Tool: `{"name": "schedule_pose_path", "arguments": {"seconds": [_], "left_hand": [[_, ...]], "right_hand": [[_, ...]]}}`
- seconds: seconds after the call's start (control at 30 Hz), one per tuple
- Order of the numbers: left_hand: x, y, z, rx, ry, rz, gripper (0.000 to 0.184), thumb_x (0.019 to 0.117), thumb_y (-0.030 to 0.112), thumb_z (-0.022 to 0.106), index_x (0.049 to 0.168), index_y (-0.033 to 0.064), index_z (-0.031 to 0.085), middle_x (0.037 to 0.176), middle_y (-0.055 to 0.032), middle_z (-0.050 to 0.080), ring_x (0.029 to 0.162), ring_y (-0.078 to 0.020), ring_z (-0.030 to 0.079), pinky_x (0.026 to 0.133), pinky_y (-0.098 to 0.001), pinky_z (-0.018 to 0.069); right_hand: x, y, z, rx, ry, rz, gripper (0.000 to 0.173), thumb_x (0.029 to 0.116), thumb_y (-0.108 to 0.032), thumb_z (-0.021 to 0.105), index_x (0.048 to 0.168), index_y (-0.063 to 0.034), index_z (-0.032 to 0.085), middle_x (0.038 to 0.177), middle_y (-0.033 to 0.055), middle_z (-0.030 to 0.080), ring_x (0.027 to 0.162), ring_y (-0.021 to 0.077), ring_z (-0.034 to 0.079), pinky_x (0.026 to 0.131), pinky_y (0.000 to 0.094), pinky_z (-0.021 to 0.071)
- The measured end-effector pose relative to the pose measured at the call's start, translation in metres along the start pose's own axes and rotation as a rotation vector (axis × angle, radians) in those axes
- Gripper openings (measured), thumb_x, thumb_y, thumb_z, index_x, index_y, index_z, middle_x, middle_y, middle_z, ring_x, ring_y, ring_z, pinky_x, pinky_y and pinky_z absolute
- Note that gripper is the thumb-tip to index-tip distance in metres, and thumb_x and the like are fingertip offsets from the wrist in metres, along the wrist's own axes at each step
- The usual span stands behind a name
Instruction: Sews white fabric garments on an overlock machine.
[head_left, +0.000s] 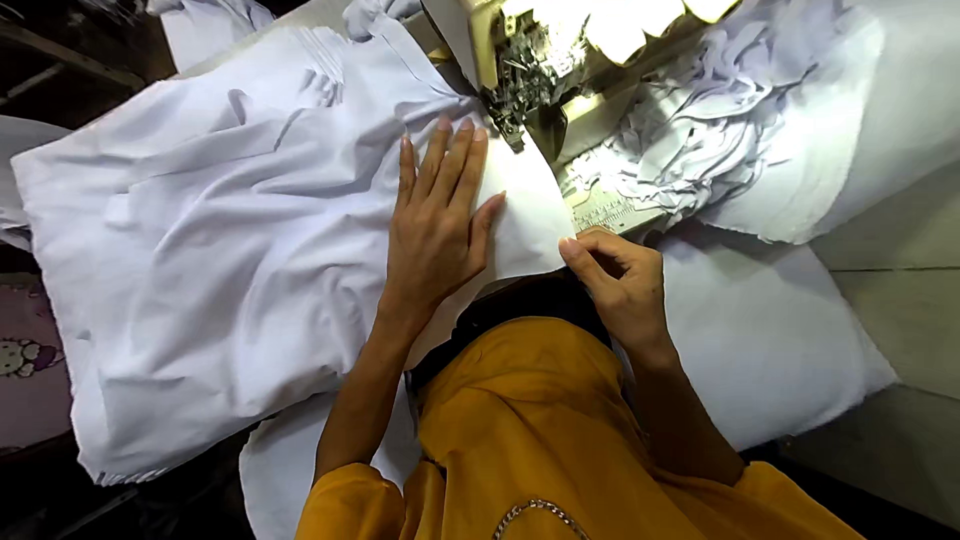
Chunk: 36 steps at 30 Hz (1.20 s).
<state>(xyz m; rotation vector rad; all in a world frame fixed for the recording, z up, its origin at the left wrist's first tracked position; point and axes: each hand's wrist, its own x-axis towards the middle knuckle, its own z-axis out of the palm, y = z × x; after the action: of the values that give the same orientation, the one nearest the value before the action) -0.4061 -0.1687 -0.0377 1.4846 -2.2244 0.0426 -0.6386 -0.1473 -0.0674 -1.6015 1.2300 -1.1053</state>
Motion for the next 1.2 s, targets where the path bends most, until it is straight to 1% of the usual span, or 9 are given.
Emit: {"name": "schedule_pose_path", "arguments": {"seconds": [0.1, 0.23, 0.47, 0.57, 0.67, 0.87, 1.03, 1.13, 1.2], "left_hand": [[-0.006, 0.008, -0.004, -0.018, 0.025, 0.010, 0.054, 0.1056, 0.027, 0.050, 0.151, -0.0010, 0.047, 0.160, -0.0182, 0.041, 0.153, -0.0352, 0.031, 0.125, -0.0597, 0.0178], [-0.015, 0.025, -0.003, -0.077, 0.031, 0.047, 0.061, 0.1011, 0.037, 0.057, 0.149, -0.0001, 0.050, 0.155, -0.0188, 0.048, 0.151, -0.0350, 0.036, 0.125, -0.0607, 0.0209], [-0.022, 0.046, 0.007, -0.031, -0.043, 0.057, 0.090, 0.0928, 0.057, 0.064, 0.159, 0.0024, 0.035, 0.164, -0.0214, 0.034, 0.155, -0.0362, 0.025, 0.125, -0.0652, 0.0141], [-0.019, 0.051, 0.016, 0.052, -0.018, 0.036, 0.081, 0.0956, 0.040, 0.066, 0.161, 0.0065, 0.033, 0.165, -0.0195, 0.032, 0.155, -0.0362, 0.025, 0.125, -0.0640, 0.0145], [-0.019, 0.050, 0.023, 0.112, 0.044, -0.048, 0.077, 0.0910, 0.016, 0.067, 0.159, 0.0021, 0.034, 0.164, -0.0181, 0.036, 0.154, -0.0341, 0.029, 0.126, -0.0579, 0.0179], [-0.036, 0.033, 0.022, 0.156, 0.060, -0.087, 0.075, 0.0944, 0.005, 0.061, 0.161, 0.0015, 0.028, 0.168, -0.0164, 0.028, 0.156, -0.0300, 0.026, 0.127, -0.0516, 0.0203], [-0.042, 0.027, 0.025, 0.122, 0.068, -0.032, 0.099, 0.0761, -0.001, 0.071, 0.163, 0.0013, 0.022, 0.169, -0.0184, 0.023, 0.157, -0.0326, 0.021, 0.126, -0.0573, 0.0181], [-0.043, 0.028, 0.029, 0.130, 0.066, -0.052, 0.108, 0.0711, -0.004, 0.073, 0.164, 0.0024, 0.018, 0.170, -0.0184, 0.019, 0.158, -0.0332, 0.016, 0.127, -0.0580, 0.0162], [-0.043, 0.028, 0.030, 0.138, 0.065, -0.055, 0.107, 0.0715, -0.003, 0.072, 0.164, 0.0017, 0.018, 0.170, -0.0183, 0.018, 0.158, -0.0332, 0.015, 0.126, -0.0577, 0.0160]], "right_hand": [[-0.004, -0.001, 0.001, 0.020, 0.041, -0.005, 0.014, 0.0953, -0.017, 0.072, 0.085, -0.0075, 0.072, 0.087, -0.0016, 0.069, 0.072, 0.0030, 0.065, 0.062, 0.0183, 0.0555], [-0.004, -0.002, 0.007, 0.096, 0.114, 0.036, 0.018, 0.0885, -0.013, 0.079, 0.079, -0.0106, 0.064, 0.078, -0.0019, 0.065, 0.059, 0.0042, 0.056, 0.048, 0.0177, 0.0450], [-0.001, -0.006, 0.007, 0.311, 0.108, 0.113, 0.038, 0.0838, -0.002, 0.081, 0.103, -0.0125, 0.050, 0.081, 0.0003, 0.068, 0.064, 0.0073, 0.067, 0.058, 0.0204, 0.0581], [-0.002, -0.011, 0.001, 0.356, 0.060, 0.128, 0.038, 0.0840, 0.000, 0.080, 0.106, -0.0125, 0.052, 0.081, 0.0017, 0.071, 0.066, 0.0087, 0.069, 0.061, 0.0219, 0.0595], [0.000, -0.015, -0.006, 0.370, 0.042, 0.146, 0.037, 0.0835, 0.000, 0.080, 0.108, -0.0128, 0.055, 0.080, 0.0010, 0.071, 0.065, 0.0072, 0.068, 0.060, 0.0199, 0.0578], [0.004, -0.004, -0.006, 0.277, -0.046, 0.186, 0.033, 0.0872, -0.007, 0.078, 0.115, -0.0116, 0.061, 0.072, 0.0007, 0.067, 0.053, 0.0068, 0.058, 0.046, 0.0189, 0.0482], [0.016, 0.005, -0.031, 0.133, -0.206, 0.173, 0.024, 0.0948, -0.008, 0.072, 0.117, -0.0067, 0.063, 0.076, 0.0056, 0.070, 0.061, 0.0129, 0.066, 0.055, 0.0240, 0.0559], [0.032, 0.006, -0.058, -0.302, 0.050, 0.051, 0.019, 0.1020, -0.018, 0.063, 0.119, -0.0101, 0.064, 0.082, 0.0023, 0.070, 0.060, 0.0113, 0.063, 0.053, 0.0275, 0.0516], [0.050, 0.009, -0.069, -0.619, 0.257, -0.038, 0.023, 0.1032, -0.020, 0.060, 0.123, -0.0073, 0.063, 0.086, 0.0080, 0.068, 0.065, 0.0209, 0.062, 0.056, 0.0389, 0.0499]]}}
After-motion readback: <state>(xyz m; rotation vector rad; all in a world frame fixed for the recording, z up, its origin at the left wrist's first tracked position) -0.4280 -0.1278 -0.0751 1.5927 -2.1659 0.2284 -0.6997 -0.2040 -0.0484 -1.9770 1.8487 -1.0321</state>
